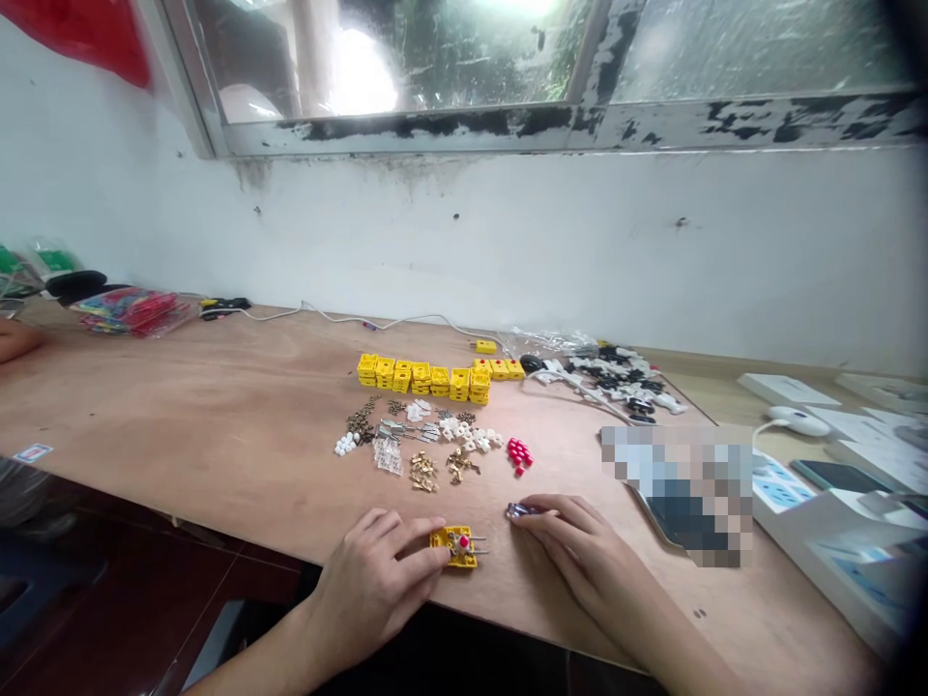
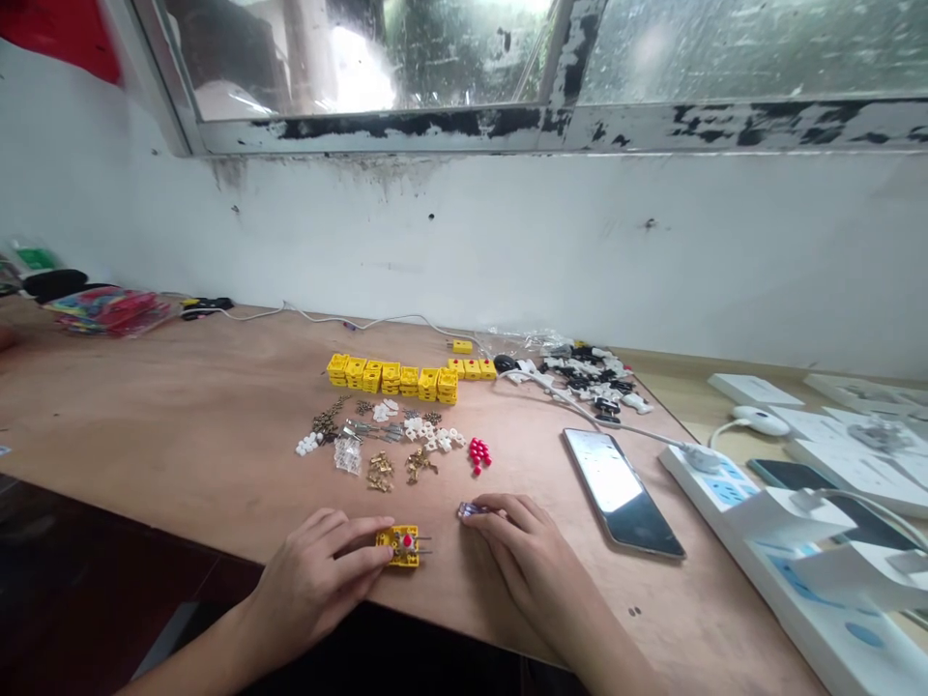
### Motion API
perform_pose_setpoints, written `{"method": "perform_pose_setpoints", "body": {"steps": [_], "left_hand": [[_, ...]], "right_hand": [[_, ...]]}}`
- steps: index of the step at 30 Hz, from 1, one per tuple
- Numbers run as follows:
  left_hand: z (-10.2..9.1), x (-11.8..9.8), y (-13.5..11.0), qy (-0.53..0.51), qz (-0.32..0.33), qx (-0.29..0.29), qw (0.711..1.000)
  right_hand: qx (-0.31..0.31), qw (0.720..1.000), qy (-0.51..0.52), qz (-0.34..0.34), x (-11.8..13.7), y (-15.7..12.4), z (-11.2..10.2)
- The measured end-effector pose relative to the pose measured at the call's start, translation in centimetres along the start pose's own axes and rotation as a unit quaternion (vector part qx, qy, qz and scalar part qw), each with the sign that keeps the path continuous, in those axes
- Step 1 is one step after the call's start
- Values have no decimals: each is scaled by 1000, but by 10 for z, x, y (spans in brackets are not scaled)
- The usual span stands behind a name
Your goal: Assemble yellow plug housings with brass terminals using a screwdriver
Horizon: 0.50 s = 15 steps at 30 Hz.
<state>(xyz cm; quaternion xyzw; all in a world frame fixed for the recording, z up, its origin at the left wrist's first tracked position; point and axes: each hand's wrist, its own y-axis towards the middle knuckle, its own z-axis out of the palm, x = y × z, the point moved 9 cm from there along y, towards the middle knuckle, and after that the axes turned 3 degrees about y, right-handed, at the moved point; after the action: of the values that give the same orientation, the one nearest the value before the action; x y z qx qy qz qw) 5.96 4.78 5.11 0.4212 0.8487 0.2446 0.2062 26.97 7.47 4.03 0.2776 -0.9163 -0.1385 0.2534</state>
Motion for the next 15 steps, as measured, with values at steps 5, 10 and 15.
{"method": "perform_pose_setpoints", "body": {"steps": [5, 10, 15], "left_hand": [[-1, 0, 1, -1, -2, 4, 1000], [-1, 0, 1, 0, -4, 11, 1000], [0, 1, -1, 1, -5, 8, 1000]], "right_hand": [[-5, 1000, -2, 4, -2, -1, 0], [-4, 1000, -3, 3, -2, -1, 0], [-4, 1000, -1, 9, -2, -2, 0]]}}
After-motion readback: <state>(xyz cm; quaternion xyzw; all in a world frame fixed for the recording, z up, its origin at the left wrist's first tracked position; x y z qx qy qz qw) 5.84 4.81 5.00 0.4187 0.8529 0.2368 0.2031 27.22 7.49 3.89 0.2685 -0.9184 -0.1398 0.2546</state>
